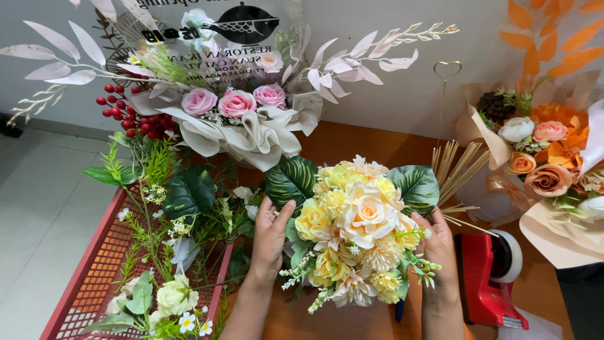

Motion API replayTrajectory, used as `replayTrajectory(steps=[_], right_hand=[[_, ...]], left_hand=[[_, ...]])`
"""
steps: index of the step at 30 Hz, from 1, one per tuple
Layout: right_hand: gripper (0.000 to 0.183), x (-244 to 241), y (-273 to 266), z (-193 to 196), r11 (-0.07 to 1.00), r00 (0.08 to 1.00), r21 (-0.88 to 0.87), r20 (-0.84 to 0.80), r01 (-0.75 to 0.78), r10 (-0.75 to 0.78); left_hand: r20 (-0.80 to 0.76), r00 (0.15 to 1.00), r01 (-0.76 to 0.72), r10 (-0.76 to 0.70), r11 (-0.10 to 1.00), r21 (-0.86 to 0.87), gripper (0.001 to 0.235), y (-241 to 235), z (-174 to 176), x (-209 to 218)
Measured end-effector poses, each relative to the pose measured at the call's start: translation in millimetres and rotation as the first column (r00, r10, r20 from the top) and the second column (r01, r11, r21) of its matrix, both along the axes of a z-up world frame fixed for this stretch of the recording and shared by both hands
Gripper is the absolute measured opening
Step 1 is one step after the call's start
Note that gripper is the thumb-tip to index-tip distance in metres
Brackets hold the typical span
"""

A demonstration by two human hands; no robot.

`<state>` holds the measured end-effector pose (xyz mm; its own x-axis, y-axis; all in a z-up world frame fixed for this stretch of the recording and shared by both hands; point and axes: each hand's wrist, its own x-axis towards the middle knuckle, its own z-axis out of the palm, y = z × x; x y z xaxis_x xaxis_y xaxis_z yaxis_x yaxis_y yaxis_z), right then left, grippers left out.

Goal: The person arranges a bouquet of artificial flowers by hand, inserting stems into a central foam base and cutting a stem with pliers.

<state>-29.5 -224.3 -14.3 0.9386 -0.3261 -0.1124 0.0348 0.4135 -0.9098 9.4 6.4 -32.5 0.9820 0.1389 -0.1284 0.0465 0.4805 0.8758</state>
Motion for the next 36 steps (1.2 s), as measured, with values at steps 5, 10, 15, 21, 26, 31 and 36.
replayTrajectory(steps=[5,10,15,21,26,31,36], right_hand=[[0.042,2.4,0.3,-5.2,0.999,0.999,0.030,-0.024,0.031,-0.030],[0.039,3.0,-1.5,-16.7,0.998,0.998,0.047,-0.049,0.039,-0.037],[0.039,-1.0,7.6,-4.7,0.994,0.994,0.102,-0.104,0.044,-0.034],[0.041,-13.9,18.9,9.3,0.996,0.994,0.044,-0.089,0.074,-0.070],[0.035,-40.1,31.0,-8.2,0.931,0.929,-0.107,-0.089,0.349,-0.358],[0.023,-61.4,35.5,-21.4,0.828,0.860,-0.240,0.216,0.506,-0.463],[0.041,-69.4,38.4,-20.0,0.451,0.591,-0.489,0.799,0.746,-0.111]], left_hand=[[0.004,1.000,0.021,-0.021,1.000,-0.012,0.036,1.1,9.6,-2.4],[-0.043,0.999,0.025,-0.027,0.999,-0.032,0.041,1.2,9.6,-2.5],[-0.101,0.995,-0.009,0.007,1.000,-0.013,0.046,4.2,17.2,-8.4],[0.035,0.999,-0.020,0.019,0.999,0.033,0.054,23.7,46.0,-33.4],[0.124,0.990,-0.067,0.062,0.997,0.038,0.042,35.6,65.9,-51.5],[0.272,0.942,-0.198,0.199,0.980,-0.031,0.034,50.7,81.3,-65.2],[0.374,0.790,-0.485,0.486,0.868,-0.104,0.024,77.6,90.2,-76.1]])
